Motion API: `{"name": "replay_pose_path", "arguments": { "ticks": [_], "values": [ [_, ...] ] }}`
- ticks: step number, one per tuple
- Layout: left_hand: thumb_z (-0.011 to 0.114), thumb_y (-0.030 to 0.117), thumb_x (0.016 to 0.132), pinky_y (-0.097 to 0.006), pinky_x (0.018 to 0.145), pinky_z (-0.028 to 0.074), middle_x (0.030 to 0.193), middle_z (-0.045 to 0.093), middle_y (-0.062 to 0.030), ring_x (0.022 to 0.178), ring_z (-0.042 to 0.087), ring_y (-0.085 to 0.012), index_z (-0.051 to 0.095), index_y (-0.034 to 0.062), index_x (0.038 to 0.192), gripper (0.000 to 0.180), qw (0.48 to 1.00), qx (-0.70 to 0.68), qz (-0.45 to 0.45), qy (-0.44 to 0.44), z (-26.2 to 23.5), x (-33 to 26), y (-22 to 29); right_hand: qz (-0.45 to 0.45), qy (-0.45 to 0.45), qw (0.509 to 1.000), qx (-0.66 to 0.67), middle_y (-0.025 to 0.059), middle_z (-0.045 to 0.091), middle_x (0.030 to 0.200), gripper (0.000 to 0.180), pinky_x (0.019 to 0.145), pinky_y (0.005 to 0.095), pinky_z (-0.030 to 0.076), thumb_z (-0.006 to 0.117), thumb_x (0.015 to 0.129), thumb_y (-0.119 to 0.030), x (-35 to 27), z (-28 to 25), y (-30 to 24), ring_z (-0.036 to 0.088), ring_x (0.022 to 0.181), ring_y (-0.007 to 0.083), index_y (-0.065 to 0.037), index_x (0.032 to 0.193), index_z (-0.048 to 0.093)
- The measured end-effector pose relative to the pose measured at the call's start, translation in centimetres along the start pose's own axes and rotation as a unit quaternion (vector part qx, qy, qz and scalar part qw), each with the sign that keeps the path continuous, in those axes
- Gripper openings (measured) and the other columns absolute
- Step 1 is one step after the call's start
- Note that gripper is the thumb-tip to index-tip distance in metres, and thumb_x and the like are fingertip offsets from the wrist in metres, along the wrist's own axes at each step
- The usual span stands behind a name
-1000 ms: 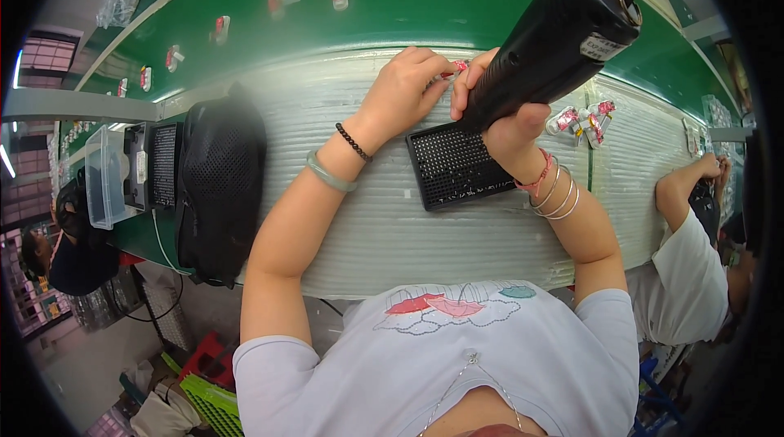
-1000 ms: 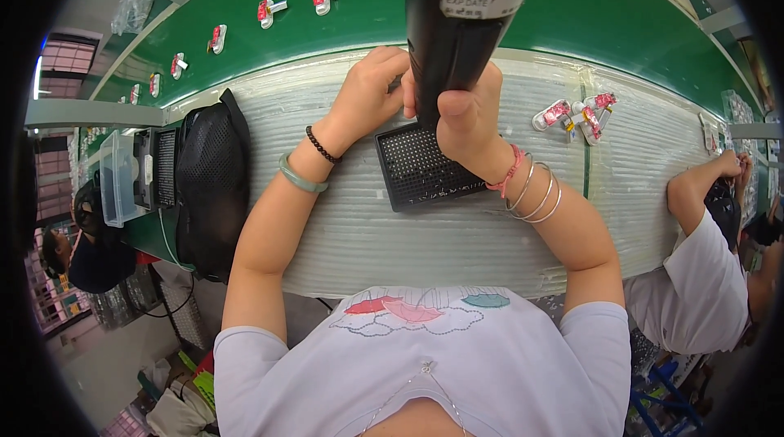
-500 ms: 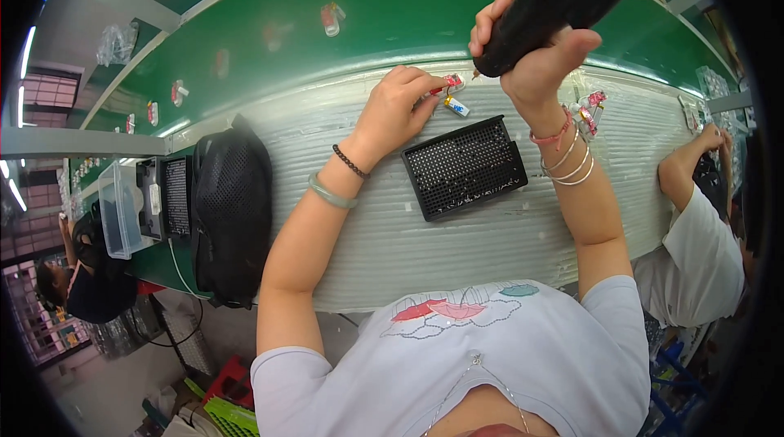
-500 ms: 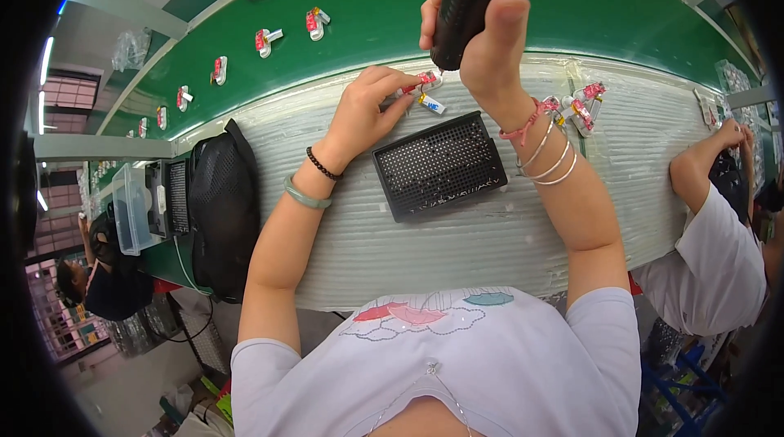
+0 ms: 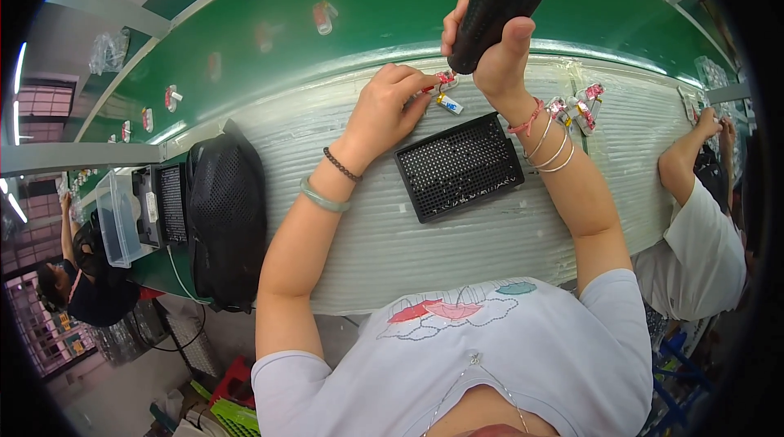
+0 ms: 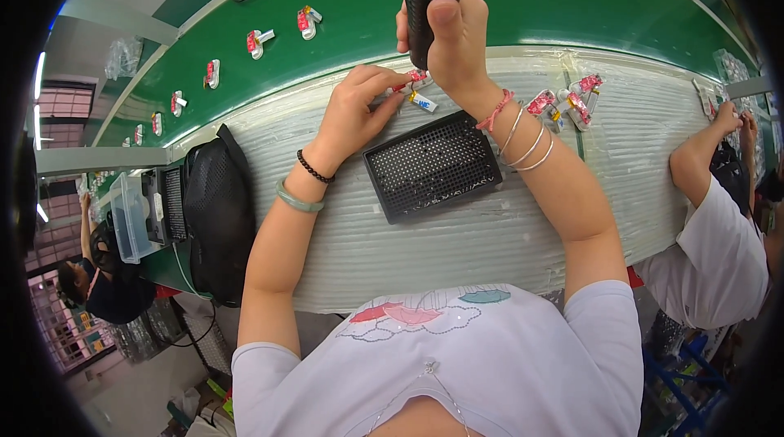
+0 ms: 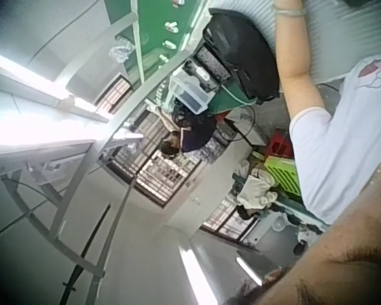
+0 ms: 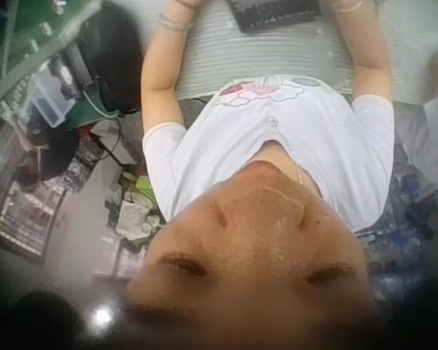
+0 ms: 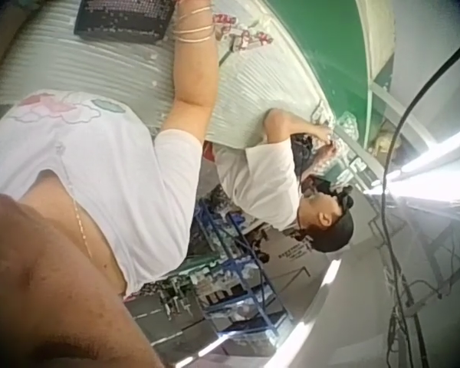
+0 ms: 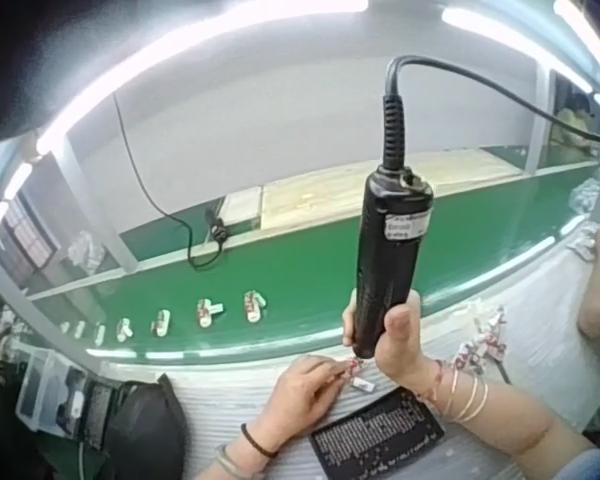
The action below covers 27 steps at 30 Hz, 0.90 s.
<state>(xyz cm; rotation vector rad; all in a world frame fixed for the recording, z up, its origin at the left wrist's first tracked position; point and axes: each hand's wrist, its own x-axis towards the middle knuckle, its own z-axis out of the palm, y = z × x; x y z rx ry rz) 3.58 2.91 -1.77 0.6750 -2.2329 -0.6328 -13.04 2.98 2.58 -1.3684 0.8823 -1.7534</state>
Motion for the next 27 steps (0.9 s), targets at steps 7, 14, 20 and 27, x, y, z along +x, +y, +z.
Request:
{"name": "replay_pose_path", "arguments": {
  "ticks": [7, 14, 20, 27],
  "values": [
    [0.063, 0.003, 0.075, -0.036, 0.073, 0.048, 0.085, 0.061, -0.0096, 0.082, 0.056, -0.0273, 0.065, 0.0063, 0.096, 0.021, 1.0, 0.0, -0.012, 0.0, 0.2, -0.1, -0.1, -0.023, 0.009, 0.999, -0.032, 0.0025, 0.051, 0.051, 0.073, 0.04, 0.0222, 0.04, 0.045, 0.077, -0.073, 0.2, 1.0, -0.1, 0.052, 0.043, 0.01, -0.001, 0.062, 0.051],
    [0.063, 0.003, 0.076, -0.036, 0.072, 0.047, 0.081, 0.061, -0.0088, 0.08, 0.056, -0.027, 0.065, 0.0065, 0.094, 0.018, 1.0, 0.003, -0.024, -0.001, 0.2, -0.1, 0.0, -0.002, -0.004, 0.999, -0.036, 0.0021, 0.051, 0.051, 0.071, 0.04, 0.0218, 0.04, 0.047, 0.078, -0.071, 0.4, 0.9, 0.0, 0.052, 0.044, 0.0097, -0.001, 0.063, 0.051],
    [0.063, 0.003, 0.075, -0.036, 0.072, 0.047, 0.079, 0.061, -0.0087, 0.078, 0.055, -0.0271, 0.065, 0.0059, 0.092, 0.017, 1.0, 0.003, 0.005, 0.024, 0.3, -0.1, -0.2, 0.062, -0.038, 0.997, 0.033, 0.011, 0.053, 0.06, 0.102, 0.047, 0.0264, 0.045, 0.021, 0.057, -0.094, -1.2, 1.5, -4.3, 0.053, 0.051, 0.0177, 0.0, 0.085, 0.047],
    [0.063, 0.003, 0.074, -0.035, 0.071, 0.047, 0.078, 0.061, -0.0084, 0.076, 0.055, -0.0273, 0.066, 0.0069, 0.094, 0.021, 0.999, 0.004, 0.03, 0.034, 0.4, -0.3, -1.0, 0.118, -0.085, 0.988, 0.055, 0.0077, 0.05, 0.062, 0.109, 0.048, 0.0258, 0.044, 0.017, 0.045, -0.098, -4.9, 2.2, -3.8, 0.052, 0.053, 0.0161, 0.0, 0.084, 0.045]
  ]
}}
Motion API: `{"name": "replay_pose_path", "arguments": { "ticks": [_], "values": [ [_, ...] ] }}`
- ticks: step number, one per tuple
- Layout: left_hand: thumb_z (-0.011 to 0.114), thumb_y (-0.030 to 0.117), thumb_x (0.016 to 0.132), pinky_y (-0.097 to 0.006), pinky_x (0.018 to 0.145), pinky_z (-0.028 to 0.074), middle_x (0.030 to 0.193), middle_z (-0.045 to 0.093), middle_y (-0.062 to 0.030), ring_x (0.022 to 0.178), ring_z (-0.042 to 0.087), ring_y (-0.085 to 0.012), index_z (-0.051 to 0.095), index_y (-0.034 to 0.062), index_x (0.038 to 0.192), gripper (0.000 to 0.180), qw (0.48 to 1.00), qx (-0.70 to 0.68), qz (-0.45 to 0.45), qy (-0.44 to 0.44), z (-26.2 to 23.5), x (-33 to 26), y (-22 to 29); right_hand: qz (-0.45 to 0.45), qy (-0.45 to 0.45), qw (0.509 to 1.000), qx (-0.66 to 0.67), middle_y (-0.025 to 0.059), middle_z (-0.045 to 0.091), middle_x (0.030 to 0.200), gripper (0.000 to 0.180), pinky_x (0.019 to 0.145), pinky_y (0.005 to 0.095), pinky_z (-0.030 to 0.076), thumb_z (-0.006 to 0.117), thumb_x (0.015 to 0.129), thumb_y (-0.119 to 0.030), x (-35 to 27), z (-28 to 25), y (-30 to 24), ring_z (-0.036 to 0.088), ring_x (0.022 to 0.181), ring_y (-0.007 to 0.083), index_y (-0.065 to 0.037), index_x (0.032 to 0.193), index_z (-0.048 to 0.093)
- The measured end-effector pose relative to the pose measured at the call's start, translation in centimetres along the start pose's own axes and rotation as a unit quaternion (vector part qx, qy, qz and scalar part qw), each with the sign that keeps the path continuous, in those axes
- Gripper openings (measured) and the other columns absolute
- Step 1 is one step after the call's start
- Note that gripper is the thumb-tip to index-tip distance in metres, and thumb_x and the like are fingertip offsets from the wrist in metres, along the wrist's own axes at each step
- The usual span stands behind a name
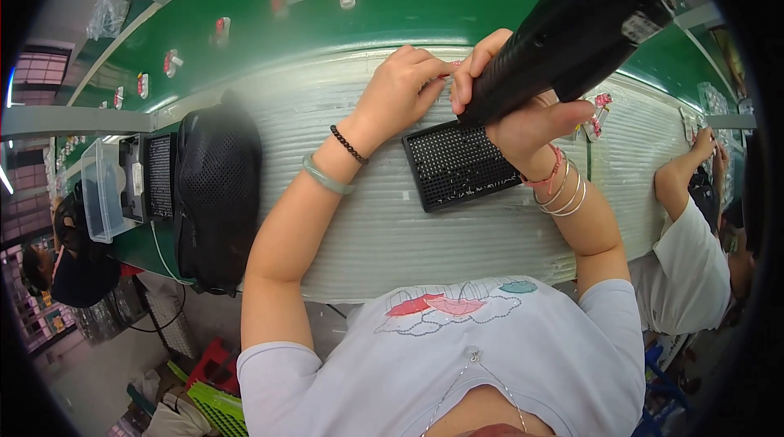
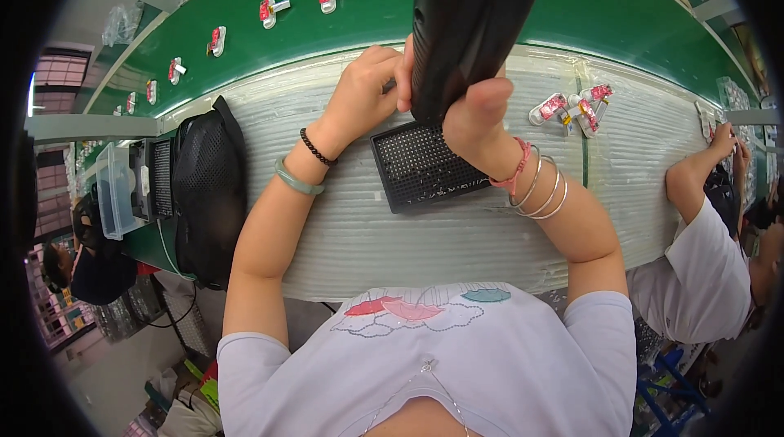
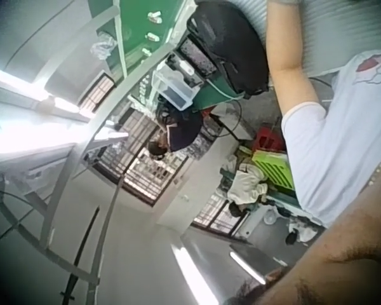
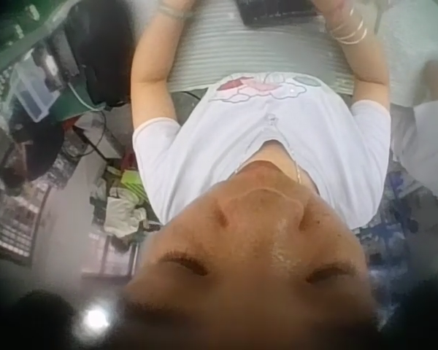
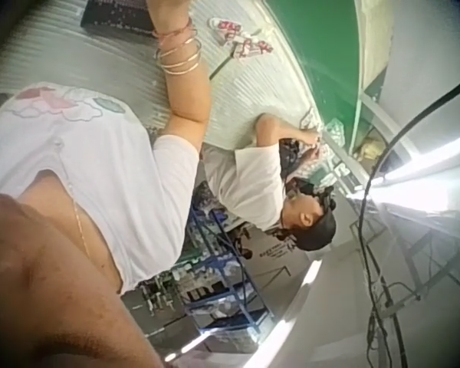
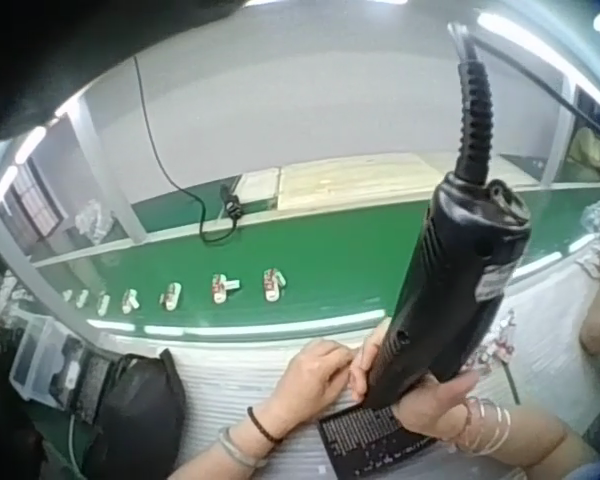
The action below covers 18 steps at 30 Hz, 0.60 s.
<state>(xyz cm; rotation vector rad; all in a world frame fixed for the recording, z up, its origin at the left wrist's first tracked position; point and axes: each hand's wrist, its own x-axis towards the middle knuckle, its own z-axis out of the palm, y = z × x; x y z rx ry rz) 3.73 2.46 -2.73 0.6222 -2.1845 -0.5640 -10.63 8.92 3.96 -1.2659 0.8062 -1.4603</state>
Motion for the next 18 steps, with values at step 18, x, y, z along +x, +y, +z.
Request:
{"name": "replay_pose_path", "arguments": {
  "ticks": [18],
  "values": [
    [0.061, 0.003, 0.073, -0.036, 0.068, 0.046, 0.076, 0.06, -0.0092, 0.073, 0.054, -0.028, 0.065, 0.0054, 0.09, 0.017, 1.0, 0.01, -0.016, -0.023, -0.36, 0.06, 0.29, 0.025, -0.018, 0.995, -0.091, 0.0048, 0.047, 0.063, 0.1, 0.048, 0.0242, 0.041, 0.025, 0.052, -0.096, -0.22, 0.26, 0.75, 0.05, 0.054, 0.0135, -0.002, 0.083, 0.044]
  ]
}}
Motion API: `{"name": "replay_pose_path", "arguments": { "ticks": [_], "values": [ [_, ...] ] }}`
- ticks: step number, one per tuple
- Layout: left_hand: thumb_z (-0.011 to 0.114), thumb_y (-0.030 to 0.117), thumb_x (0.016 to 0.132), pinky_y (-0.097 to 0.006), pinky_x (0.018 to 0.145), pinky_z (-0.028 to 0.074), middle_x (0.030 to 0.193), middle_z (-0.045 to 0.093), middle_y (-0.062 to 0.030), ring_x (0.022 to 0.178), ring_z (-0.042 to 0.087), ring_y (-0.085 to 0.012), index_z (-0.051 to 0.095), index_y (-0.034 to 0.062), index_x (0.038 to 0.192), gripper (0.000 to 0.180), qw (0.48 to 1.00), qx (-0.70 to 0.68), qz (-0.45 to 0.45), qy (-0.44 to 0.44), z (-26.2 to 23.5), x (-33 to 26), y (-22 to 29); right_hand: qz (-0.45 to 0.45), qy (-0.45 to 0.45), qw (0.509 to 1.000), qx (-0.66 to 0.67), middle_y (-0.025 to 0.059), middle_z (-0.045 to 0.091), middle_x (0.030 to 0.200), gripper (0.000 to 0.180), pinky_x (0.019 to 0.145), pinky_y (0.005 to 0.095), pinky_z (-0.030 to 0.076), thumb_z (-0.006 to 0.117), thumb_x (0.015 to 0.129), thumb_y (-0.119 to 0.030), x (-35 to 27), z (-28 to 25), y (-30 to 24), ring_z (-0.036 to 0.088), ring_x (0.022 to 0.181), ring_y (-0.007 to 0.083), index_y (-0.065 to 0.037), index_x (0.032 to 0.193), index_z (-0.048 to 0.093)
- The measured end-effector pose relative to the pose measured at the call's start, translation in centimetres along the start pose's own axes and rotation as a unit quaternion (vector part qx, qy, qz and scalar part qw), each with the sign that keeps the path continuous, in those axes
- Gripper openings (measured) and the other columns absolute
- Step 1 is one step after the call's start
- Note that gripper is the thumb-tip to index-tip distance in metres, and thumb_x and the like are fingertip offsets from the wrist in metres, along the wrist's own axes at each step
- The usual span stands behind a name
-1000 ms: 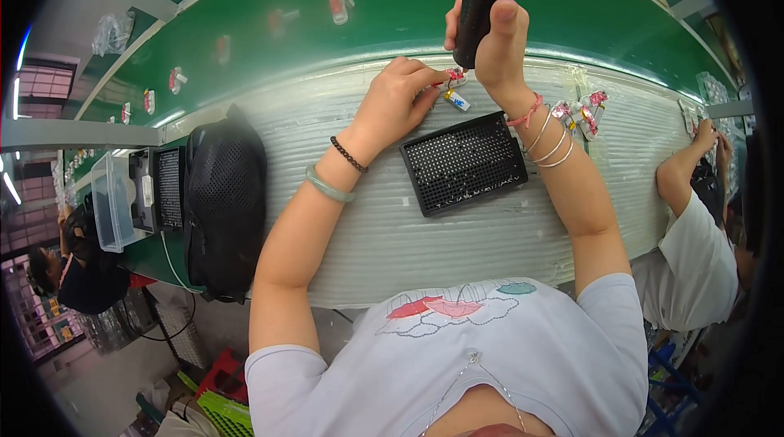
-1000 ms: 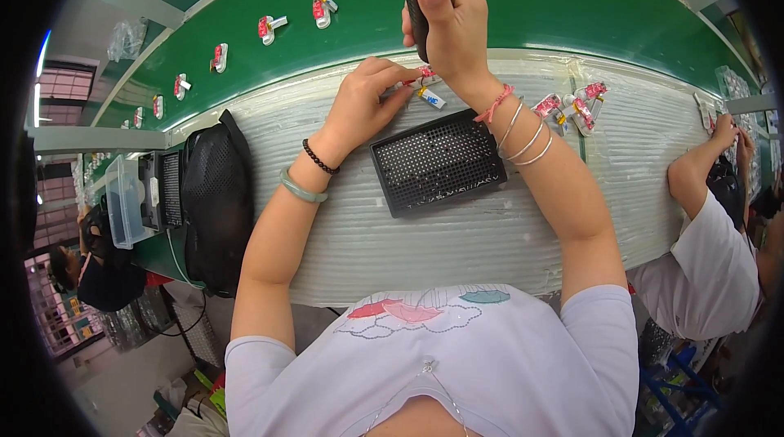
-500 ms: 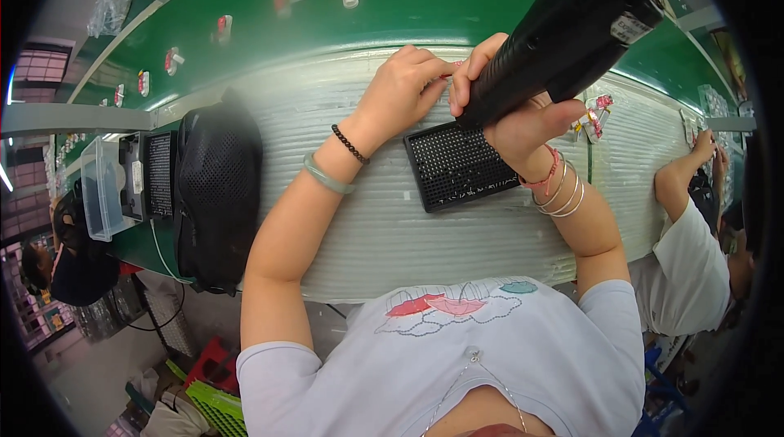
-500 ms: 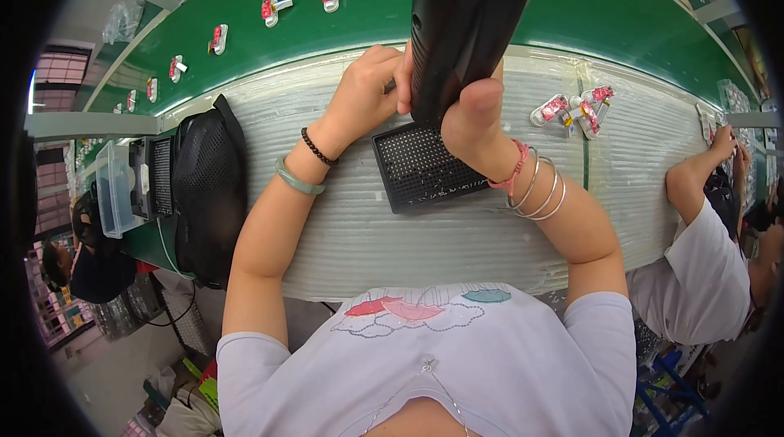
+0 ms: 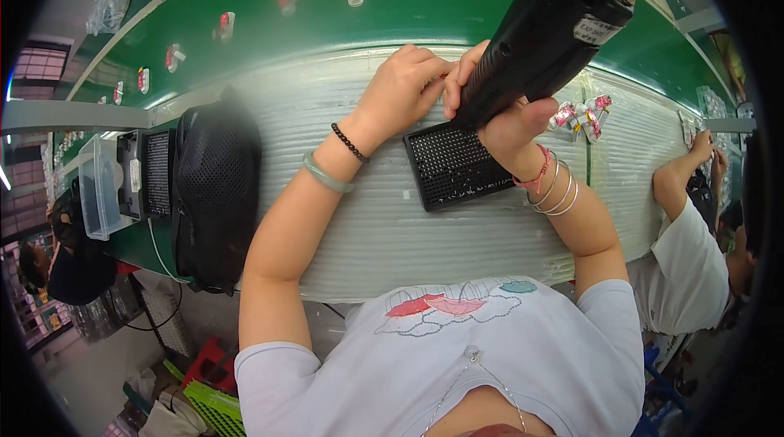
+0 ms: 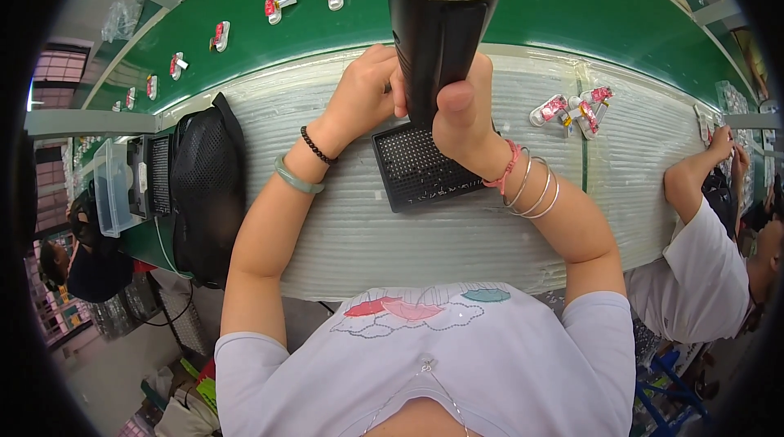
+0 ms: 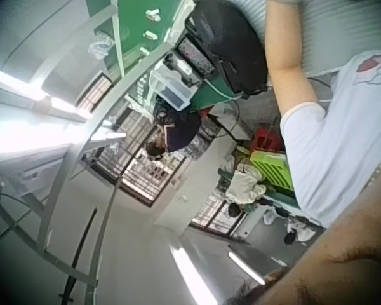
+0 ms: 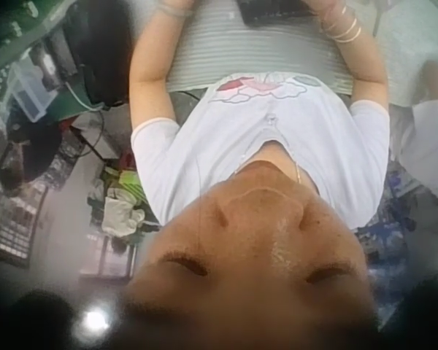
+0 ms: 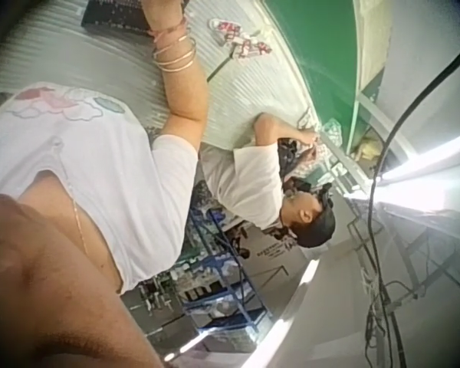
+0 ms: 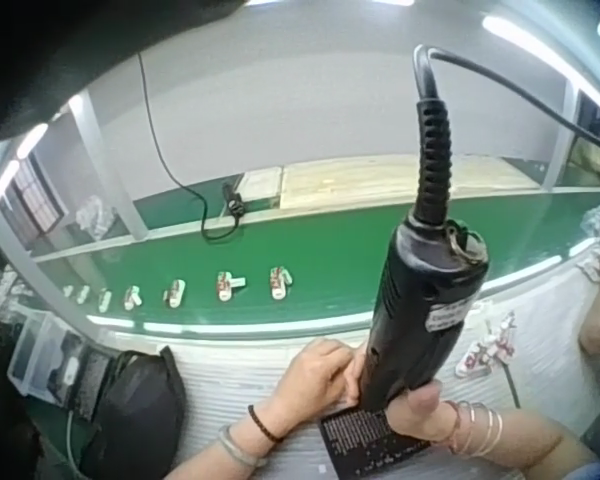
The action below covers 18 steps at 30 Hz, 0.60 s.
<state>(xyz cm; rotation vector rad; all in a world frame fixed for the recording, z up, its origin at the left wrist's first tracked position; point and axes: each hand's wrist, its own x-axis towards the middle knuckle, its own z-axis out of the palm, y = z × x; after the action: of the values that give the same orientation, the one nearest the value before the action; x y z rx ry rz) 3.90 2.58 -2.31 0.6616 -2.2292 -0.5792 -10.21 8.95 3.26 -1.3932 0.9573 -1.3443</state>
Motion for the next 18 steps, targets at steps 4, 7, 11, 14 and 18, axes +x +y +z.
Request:
{"name": "replay_pose_path", "arguments": {
  "ticks": [4, 7, 11, 14, 18],
  "values": [
    [0.061, 0.003, 0.072, -0.037, 0.068, 0.046, 0.075, 0.06, -0.0096, 0.073, 0.054, -0.029, 0.065, 0.0045, 0.087, 0.016, 1.0, -0.004, 0.012, 0.027, 0.2, -0.1, 0.0, 0.009, -0.014, 1.0, -0.004, 0.0051, 0.048, 0.065, 0.098, 0.048, 0.0244, 0.043, 0.028, 0.055, -0.094, -0.1, 0.1, 0.1, 0.051, 0.054, 0.0137, -0.001, 0.083, 0.044],
    [0.061, 0.002, 0.072, -0.037, 0.069, 0.046, 0.077, 0.059, -0.0096, 0.075, 0.054, -0.0292, 0.065, 0.0051, 0.088, 0.016, 0.999, -0.013, 0.017, 0.026, 0.2, -0.1, -0.1, -0.009, -0.009, 1.0, -0.001, 0.0054, 0.048, 0.066, 0.098, 0.049, 0.025, 0.044, 0.027, 0.056, -0.094, -0.1, 0.2, -0.1, 0.052, 0.054, 0.0142, -0.001, 0.083, 0.044],
    [0.062, 0.001, 0.073, -0.037, 0.072, 0.046, 0.081, 0.059, -0.0085, 0.08, 0.054, -0.0282, 0.065, 0.0076, 0.088, 0.017, 0.998, -0.041, 0.007, 0.043, 0.6, -0.1, 0.3, -0.078, 0.025, 0.995, 0.06, 0.0101, 0.051, 0.062, 0.105, 0.049, 0.0264, 0.046, 0.017, 0.054, -0.095, 1.2, -0.3, -2.4, 0.053, 0.054, 0.017, 0.002, 0.084, 0.045],
    [0.063, 0.003, 0.073, -0.037, 0.073, 0.046, 0.081, 0.06, -0.0083, 0.081, 0.055, -0.0268, 0.063, 0.0084, 0.097, 0.024, 0.999, -0.024, 0.01, 0.027, 0.4, 0.2, 0.8, -0.138, 0.02, 0.983, 0.12, 0.0119, 0.052, 0.063, 0.108, 0.049, 0.027, 0.046, 0.015, 0.053, -0.096, 3.7, -1.4, -3.7, 0.053, 0.053, 0.0181, 0.002, 0.084, 0.046],
    [0.065, 0.004, 0.072, -0.036, 0.073, 0.046, 0.081, 0.061, -0.0084, 0.082, 0.056, -0.0255, 0.056, 0.0065, 0.107, 0.036, 0.996, -0.053, -0.068, -0.011, 0.7, -0.1, 0.6, -0.107, 0.095, 0.99, 0.019, 0.0109, 0.052, 0.06, 0.103, 0.047, 0.0271, 0.044, 0.023, 0.055, -0.095, 5.1, -1.0, -1.7, 0.053, 0.052, 0.0181, 0.0, 0.083, 0.049]
  ]
}}
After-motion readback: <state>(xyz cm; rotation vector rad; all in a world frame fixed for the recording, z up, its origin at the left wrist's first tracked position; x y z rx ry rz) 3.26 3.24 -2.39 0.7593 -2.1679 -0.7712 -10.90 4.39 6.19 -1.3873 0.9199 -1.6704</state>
